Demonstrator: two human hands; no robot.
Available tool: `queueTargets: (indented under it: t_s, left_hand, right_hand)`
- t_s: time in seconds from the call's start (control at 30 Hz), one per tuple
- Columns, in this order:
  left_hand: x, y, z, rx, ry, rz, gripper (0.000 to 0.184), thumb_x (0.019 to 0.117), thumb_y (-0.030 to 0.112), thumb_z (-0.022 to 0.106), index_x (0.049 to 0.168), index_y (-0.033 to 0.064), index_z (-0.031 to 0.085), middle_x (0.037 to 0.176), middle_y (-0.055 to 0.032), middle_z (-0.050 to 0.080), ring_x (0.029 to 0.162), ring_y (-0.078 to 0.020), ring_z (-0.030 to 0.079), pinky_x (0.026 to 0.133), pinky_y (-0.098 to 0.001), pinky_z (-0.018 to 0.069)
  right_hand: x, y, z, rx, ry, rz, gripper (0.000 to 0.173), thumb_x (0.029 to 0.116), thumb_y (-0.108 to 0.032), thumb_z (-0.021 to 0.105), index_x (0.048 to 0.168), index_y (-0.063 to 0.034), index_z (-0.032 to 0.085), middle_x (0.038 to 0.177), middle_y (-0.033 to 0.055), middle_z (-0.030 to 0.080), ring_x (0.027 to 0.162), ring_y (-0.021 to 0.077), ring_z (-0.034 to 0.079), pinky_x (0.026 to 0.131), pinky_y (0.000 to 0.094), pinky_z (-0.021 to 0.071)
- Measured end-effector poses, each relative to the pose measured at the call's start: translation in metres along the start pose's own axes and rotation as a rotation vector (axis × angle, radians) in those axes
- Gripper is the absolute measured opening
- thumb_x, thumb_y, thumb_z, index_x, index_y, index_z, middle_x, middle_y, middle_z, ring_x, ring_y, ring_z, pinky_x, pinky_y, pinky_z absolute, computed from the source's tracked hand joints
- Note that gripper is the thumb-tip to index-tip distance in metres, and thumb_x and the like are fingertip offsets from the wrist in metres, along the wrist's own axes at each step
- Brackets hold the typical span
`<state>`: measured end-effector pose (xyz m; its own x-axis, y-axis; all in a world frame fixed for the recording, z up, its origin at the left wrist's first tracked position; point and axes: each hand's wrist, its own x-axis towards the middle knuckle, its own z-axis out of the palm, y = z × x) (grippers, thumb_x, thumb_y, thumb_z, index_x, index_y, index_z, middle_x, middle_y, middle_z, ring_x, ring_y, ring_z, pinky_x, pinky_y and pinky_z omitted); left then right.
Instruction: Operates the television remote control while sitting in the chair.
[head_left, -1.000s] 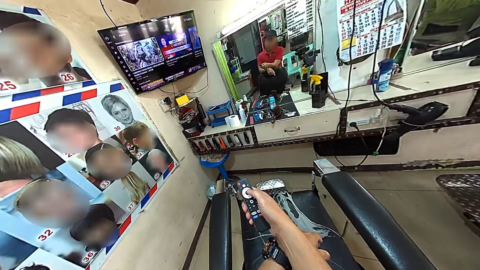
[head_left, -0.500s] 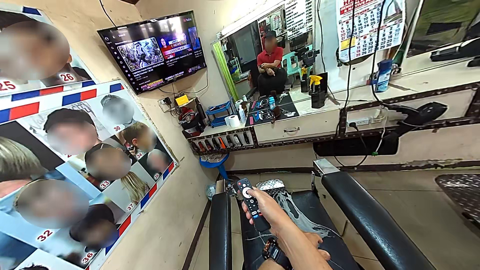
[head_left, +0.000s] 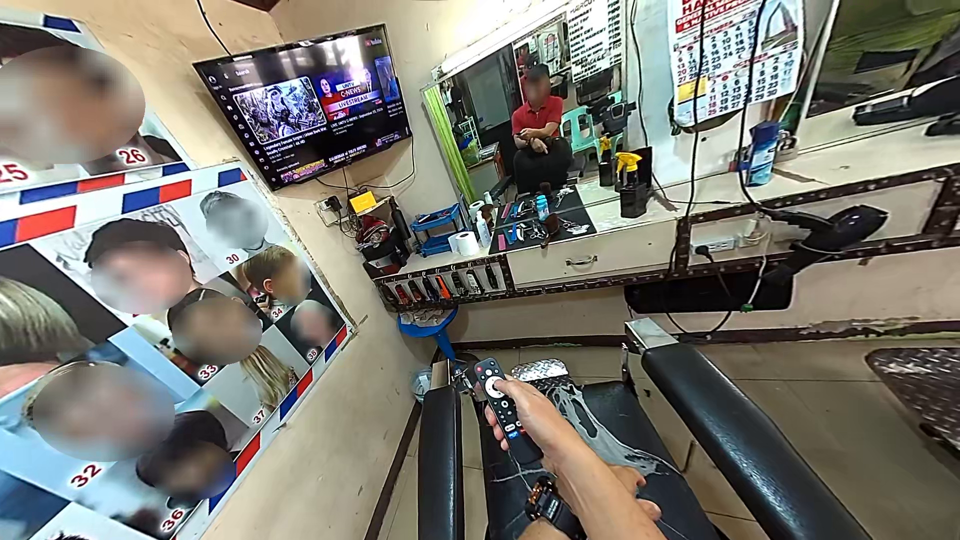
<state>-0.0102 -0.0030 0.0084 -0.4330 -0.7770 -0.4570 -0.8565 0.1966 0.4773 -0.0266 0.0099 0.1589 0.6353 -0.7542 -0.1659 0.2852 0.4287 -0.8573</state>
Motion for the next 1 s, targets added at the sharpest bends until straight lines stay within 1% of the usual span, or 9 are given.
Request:
queueTargets:
  t_s: [0.27,0.37,0.43,0.5,0.73,0.83,0.9,1.0]
  left_hand:
    - [0.004,-0.007,0.004,0.003,0.022,0.013,0.052,0.1033,0.042,0.057,0.143,0.0085,0.058,0.132,-0.0189,0.067,0.126,-0.0346,0.063,0.110,-0.0546,0.0444]
    - [-0.004,0.001,-0.001,-0.010,0.011,-0.003,0.052,0.1040,0.041,0.057,0.144,0.0082,0.057,0.134,-0.0197,0.066,0.127,-0.0354,0.062,0.111,-0.0549,0.0438]
    - [-0.002,-0.002,-0.001,-0.008,0.006,-0.013,0.053,0.1038,0.043,0.057,0.146,0.0110,0.057,0.135,-0.0190,0.066,0.128,-0.0364,0.061,0.110,-0.0571,0.0433]
    - [0.005,-0.011,0.006,0.009,0.029,0.004,0.053,0.1031,0.046,0.057,0.145,0.0125,0.058,0.133,-0.0180,0.067,0.126,-0.0362,0.062,0.109,-0.0576,0.0443]
    - [0.011,-0.016,0.009,0.027,0.031,0.010,0.054,0.1026,0.047,0.057,0.144,0.0126,0.058,0.131,-0.0177,0.068,0.124,-0.0358,0.063,0.108,-0.0572,0.0446]
    - [0.009,-0.013,0.008,0.025,0.033,0.000,0.052,0.1029,0.046,0.057,0.144,0.0132,0.059,0.133,-0.0174,0.067,0.125,-0.0359,0.062,0.109,-0.0576,0.0439]
    - [0.007,-0.010,0.006,0.026,0.020,-0.007,0.052,0.1034,0.045,0.057,0.144,0.0123,0.058,0.133,-0.0176,0.067,0.126,-0.0353,0.062,0.109,-0.0570,0.0441]
    - [0.004,-0.005,0.001,0.020,0.000,-0.001,0.052,0.1043,0.041,0.056,0.144,0.0084,0.057,0.133,-0.0189,0.067,0.127,-0.0344,0.062,0.110,-0.0549,0.0441]
  right_hand:
    - [0.001,0.000,-0.001,0.000,0.002,0.010,0.042,0.1135,-0.032,0.029,0.134,-0.0060,0.055,0.073,0.0102,0.062,0.056,0.0191,0.063,0.049,0.0302,0.0554]
    - [0.001,0.000,0.000,0.000,0.007,0.016,0.042,0.1135,-0.033,0.029,0.134,-0.0064,0.055,0.073,0.0102,0.062,0.056,0.0189,0.063,0.049,0.0299,0.0554]
    - [0.001,0.000,0.000,0.000,0.011,0.018,0.042,0.1136,-0.032,0.029,0.134,-0.0057,0.055,0.074,0.0102,0.062,0.055,0.0186,0.063,0.049,0.0296,0.0550]
    - [0.001,0.001,0.000,0.002,0.006,0.018,0.042,0.1135,-0.032,0.029,0.133,-0.0055,0.056,0.074,0.0105,0.063,0.056,0.0189,0.063,0.049,0.0298,0.0551]
    - [0.000,0.001,0.001,0.018,0.026,0.019,0.042,0.1136,-0.031,0.029,0.132,-0.0055,0.056,0.073,0.0108,0.063,0.055,0.0192,0.063,0.048,0.0298,0.0550]
    - [0.002,0.002,0.000,0.015,0.016,0.020,0.043,0.1136,-0.033,0.029,0.133,-0.0061,0.056,0.074,0.0107,0.063,0.056,0.0194,0.063,0.049,0.0303,0.0550]
    - [0.002,0.002,0.000,0.013,0.010,0.019,0.043,0.1136,-0.034,0.029,0.132,-0.0065,0.056,0.074,0.0102,0.062,0.056,0.0189,0.063,0.049,0.0301,0.0549]
    - [0.001,0.001,0.001,0.006,0.015,0.022,0.042,0.1137,-0.033,0.029,0.133,-0.0067,0.056,0.074,0.0101,0.062,0.056,0.0189,0.063,0.049,0.0302,0.0549]
